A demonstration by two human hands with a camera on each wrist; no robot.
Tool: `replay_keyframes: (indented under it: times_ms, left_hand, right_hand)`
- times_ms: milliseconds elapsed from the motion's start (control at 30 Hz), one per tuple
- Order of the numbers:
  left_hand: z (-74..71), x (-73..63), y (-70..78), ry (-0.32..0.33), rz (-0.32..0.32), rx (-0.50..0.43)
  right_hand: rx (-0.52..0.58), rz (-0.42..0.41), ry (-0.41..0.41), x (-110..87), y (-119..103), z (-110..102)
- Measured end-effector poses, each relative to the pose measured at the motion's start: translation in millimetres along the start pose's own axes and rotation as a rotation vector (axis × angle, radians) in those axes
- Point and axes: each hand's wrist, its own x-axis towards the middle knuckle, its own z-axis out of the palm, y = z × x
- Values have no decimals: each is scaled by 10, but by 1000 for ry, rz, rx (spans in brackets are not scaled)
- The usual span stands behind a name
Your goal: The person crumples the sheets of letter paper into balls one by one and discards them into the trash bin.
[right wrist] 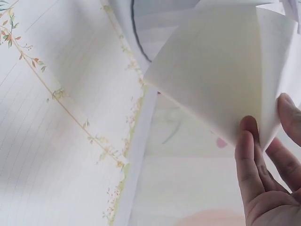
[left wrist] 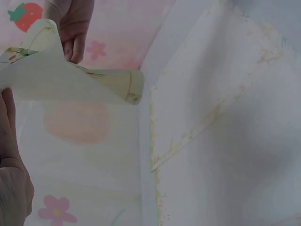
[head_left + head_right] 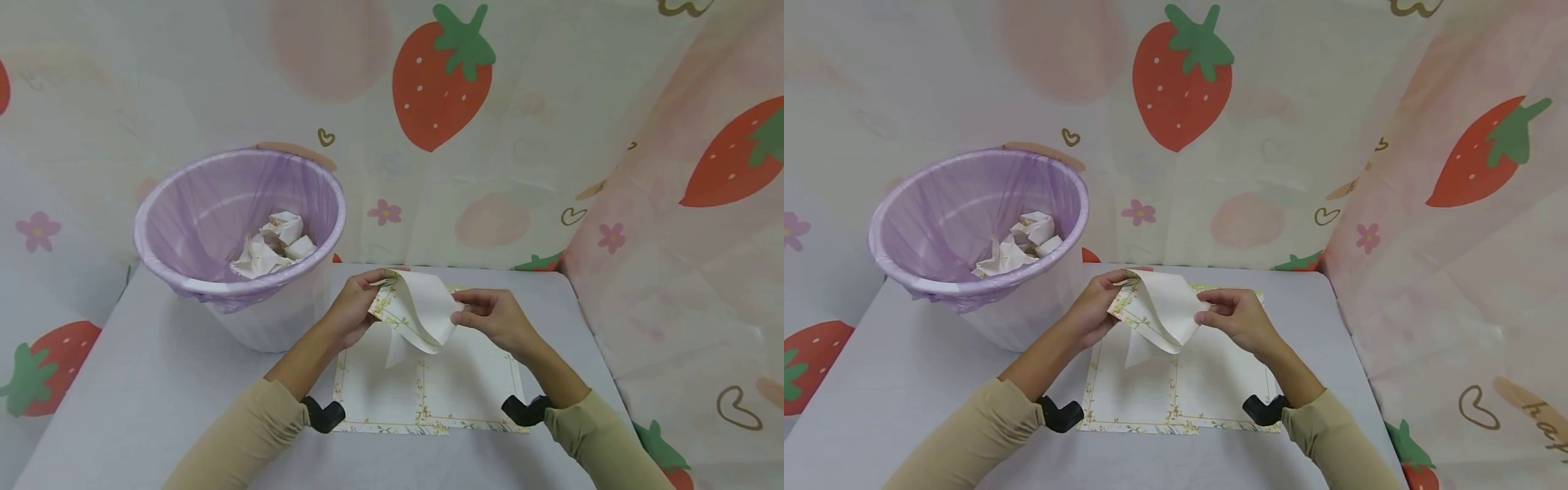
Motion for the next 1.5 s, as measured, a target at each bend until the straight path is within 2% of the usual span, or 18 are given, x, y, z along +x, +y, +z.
replay_keyframes:
  times_ms: [167, 300, 400, 500, 633, 833, 1133, 1233, 1367, 1500]
  left_hand:
    - [-4, 5, -12, -1, -32, 3]
    - [-13, 5, -18, -1, -44, -2]
    - [-11, 5, -15, -21, -35, -1]
    - [-5, 6, -14, -46, -21, 10]
    - [0, 7, -18, -36, -29, 0]
    - [5, 14, -16, -18, -57, -18]
    - [-4, -8, 5, -48, -61, -22]
    - [-20, -16, 37, -61, -90, -51]
    - [-43, -27, 91, -85, -169, -74]
    - [-39, -40, 102, -119, -235, 4]
  right_hand:
    - [-97, -49, 39, 9, 23, 11]
    - [-254, -93, 119, 28, 40, 27]
    - [-324, -113, 174, 37, 52, 36]
    - [-295, -120, 179, 46, 61, 46]
    - [-239, -122, 175, 51, 51, 56]
    - [-243, -138, 186, 62, 34, 38]
    - [-279, -161, 186, 64, 53, 16]
    - [-328, -183, 204, 69, 40, 10]
    - [-402, -204, 234, 67, 23, 9]
    - [-461, -240, 274, 56, 16, 26]
